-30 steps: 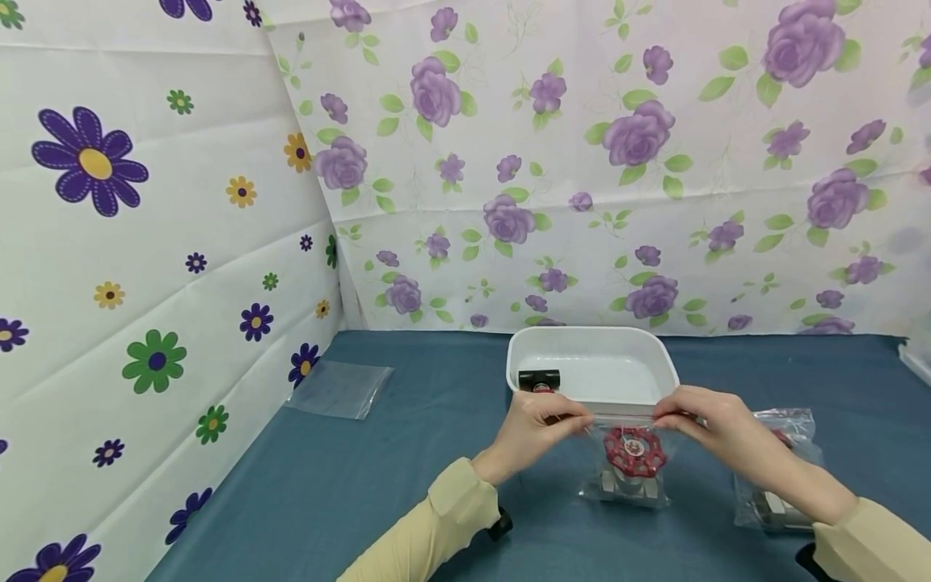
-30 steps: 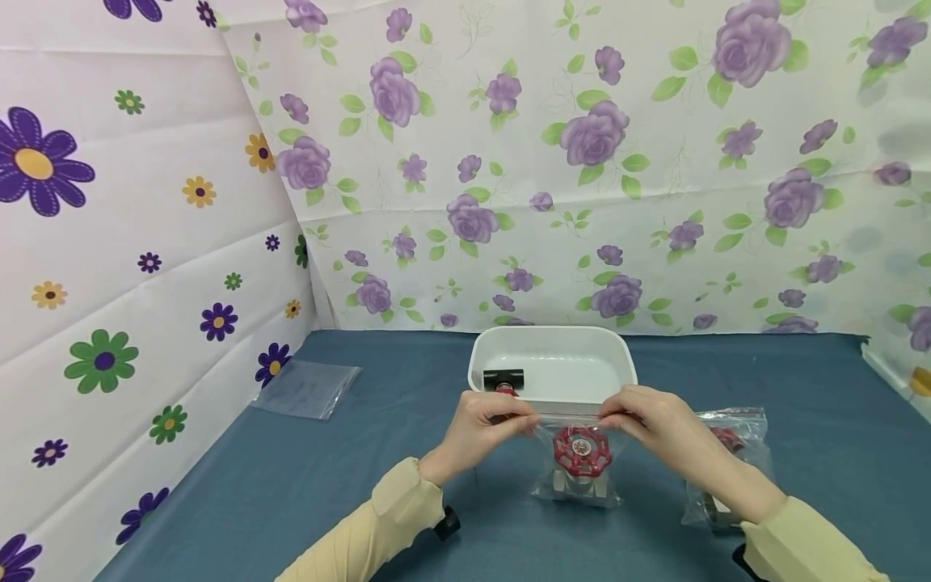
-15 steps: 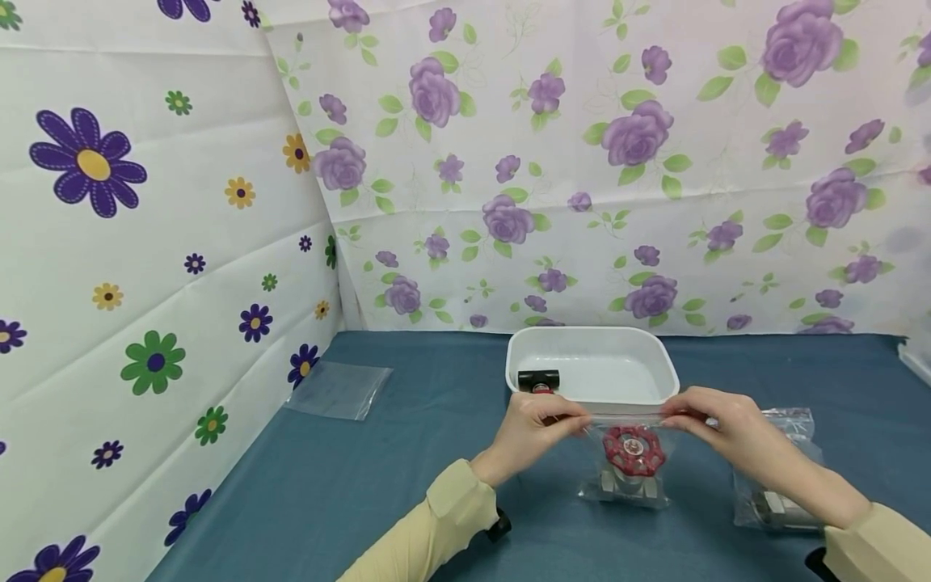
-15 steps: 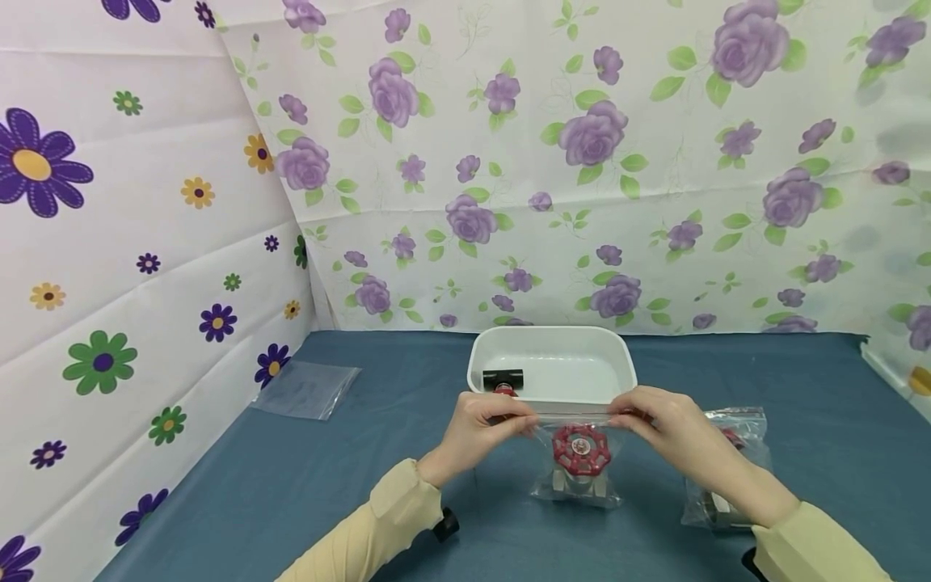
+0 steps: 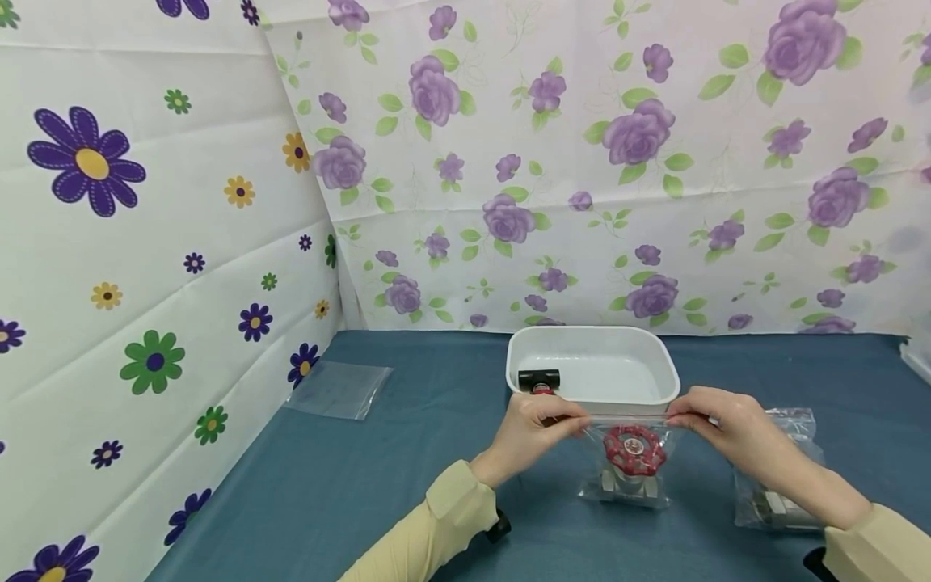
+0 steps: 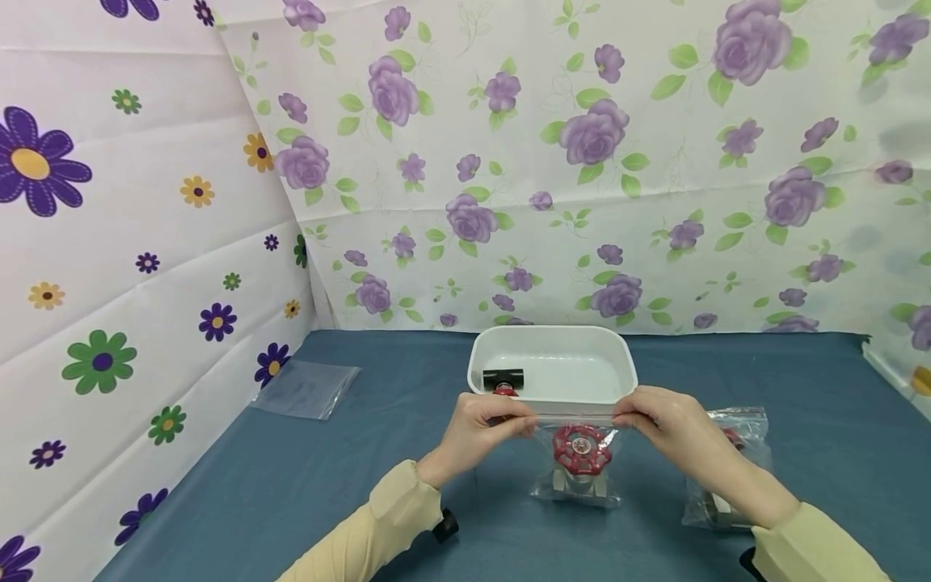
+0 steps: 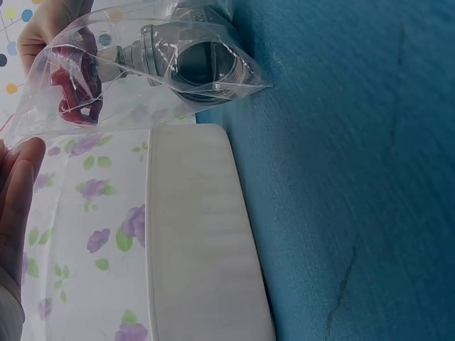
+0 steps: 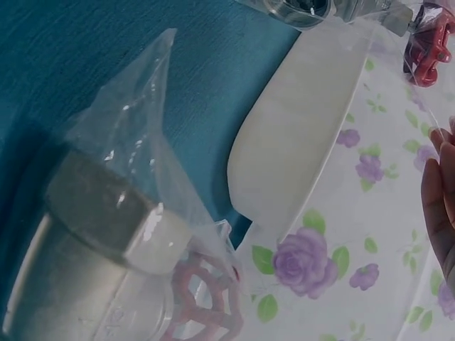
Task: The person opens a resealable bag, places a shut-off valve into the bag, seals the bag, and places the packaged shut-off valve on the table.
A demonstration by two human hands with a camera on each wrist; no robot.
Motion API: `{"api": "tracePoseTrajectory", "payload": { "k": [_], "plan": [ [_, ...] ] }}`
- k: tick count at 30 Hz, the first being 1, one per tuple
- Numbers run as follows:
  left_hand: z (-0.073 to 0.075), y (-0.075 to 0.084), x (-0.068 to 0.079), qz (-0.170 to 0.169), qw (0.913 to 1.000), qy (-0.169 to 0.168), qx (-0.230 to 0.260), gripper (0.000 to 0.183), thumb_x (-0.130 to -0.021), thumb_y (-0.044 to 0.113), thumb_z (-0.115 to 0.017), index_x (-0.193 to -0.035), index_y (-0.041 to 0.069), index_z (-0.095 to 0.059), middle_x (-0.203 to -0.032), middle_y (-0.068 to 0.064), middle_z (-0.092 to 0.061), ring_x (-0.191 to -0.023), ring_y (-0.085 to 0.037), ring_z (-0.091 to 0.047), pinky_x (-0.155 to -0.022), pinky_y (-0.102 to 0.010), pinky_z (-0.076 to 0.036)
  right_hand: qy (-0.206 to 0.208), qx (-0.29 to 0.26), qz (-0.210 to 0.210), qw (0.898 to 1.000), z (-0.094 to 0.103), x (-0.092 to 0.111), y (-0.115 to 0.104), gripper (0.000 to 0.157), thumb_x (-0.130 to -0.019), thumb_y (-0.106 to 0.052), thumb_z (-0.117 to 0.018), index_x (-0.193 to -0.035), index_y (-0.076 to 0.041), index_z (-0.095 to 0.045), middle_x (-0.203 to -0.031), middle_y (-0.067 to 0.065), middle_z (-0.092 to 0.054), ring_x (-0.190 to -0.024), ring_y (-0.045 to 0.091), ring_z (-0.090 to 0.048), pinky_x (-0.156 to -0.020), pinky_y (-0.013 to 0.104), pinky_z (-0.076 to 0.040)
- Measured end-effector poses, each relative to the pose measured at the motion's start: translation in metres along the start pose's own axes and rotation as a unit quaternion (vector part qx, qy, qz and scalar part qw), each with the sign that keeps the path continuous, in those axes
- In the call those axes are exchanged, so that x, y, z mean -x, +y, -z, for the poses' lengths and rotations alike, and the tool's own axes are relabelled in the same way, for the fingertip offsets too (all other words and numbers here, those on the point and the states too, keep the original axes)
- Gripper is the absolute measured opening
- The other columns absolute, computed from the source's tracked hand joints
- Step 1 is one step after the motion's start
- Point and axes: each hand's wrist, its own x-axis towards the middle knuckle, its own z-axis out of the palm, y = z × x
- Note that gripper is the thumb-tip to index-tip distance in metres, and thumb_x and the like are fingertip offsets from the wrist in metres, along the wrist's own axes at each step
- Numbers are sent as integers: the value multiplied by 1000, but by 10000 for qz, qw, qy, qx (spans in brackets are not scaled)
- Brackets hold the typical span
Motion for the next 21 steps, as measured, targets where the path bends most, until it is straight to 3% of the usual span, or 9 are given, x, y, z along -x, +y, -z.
{"api": "tracePoseTrajectory", "payload": {
  "k": [2, 6, 12, 13, 17, 21],
  "plan": [
    [0, 0, 0, -14, 10000, 1, 23, 10, -78, -12, -63, -86, -8, -66, -76, -14, -64, -65, -13, -62, -59, -17, -48, -26, 47, -10, 10000, 0, 0, -1, 47, -58, 20, -72, -87, -17, -65, -81, -9, -60, -66, 4, -56, -52, 11, -40],
    [0, 0, 0, -73, 10000, 32, 32, 9, -78, -12, -63, -85, -8, -66, -76, -14, -64, -64, -14, -62, -59, -18, -49, -87, -13, 73, 9999, 2, -1, -1, 25, -73, 4, -70, -88, -16, -66, -83, -8, -61, -62, 2, -53, -49, 10, -37],
    [1, 1, 0, -33, 10000, 45, 3, 9, -78, -11, -64, -86, -6, -66, -75, -13, -64, -63, -13, -62, -57, -18, -48, -115, -116, -181, 9997, 1, 0, -2, 34, -69, 12, -70, -88, -16, -65, -84, -10, -60, -65, 2, -54, -50, 11, -38],
    [2, 2, 0, 5, 10000, 32, 10, 9, -79, -10, -63, -86, -5, -66, -75, -13, -64, -63, -13, -61, -57, -18, -48, -124, -122, -262, 9995, 1, 0, -3, 41, -64, 17, -71, -88, -16, -65, -83, -11, -60, -65, 2, -54, -50, 12, -39],
    [2, 3, 2, 293, 9995, -67, 23, 9, -81, -8, -62, -88, -3, -65, -79, -11, -63, -66, -12, -60, -57, -19, -48, -233, -241, -493, 9982, -3, 1, -5, 33, -74, 13, -66, -89, -15, -59, -78, -10, -58, -63, 3, -55, -51, 13, -42],
    [-2, -2, 4, 729, 9964, -358, 244, 17, -82, -5, -63, -98, -4, -58, -90, -15, -59, -79, -18, -59, -64, -22, -49, -331, -571, -535, 9964, -5, 2, -6, 29, -79, 16, -59, -91, -10, -54, -76, -7, -58, -61, 5, -57, -50, 16, -45]
  ]
}}
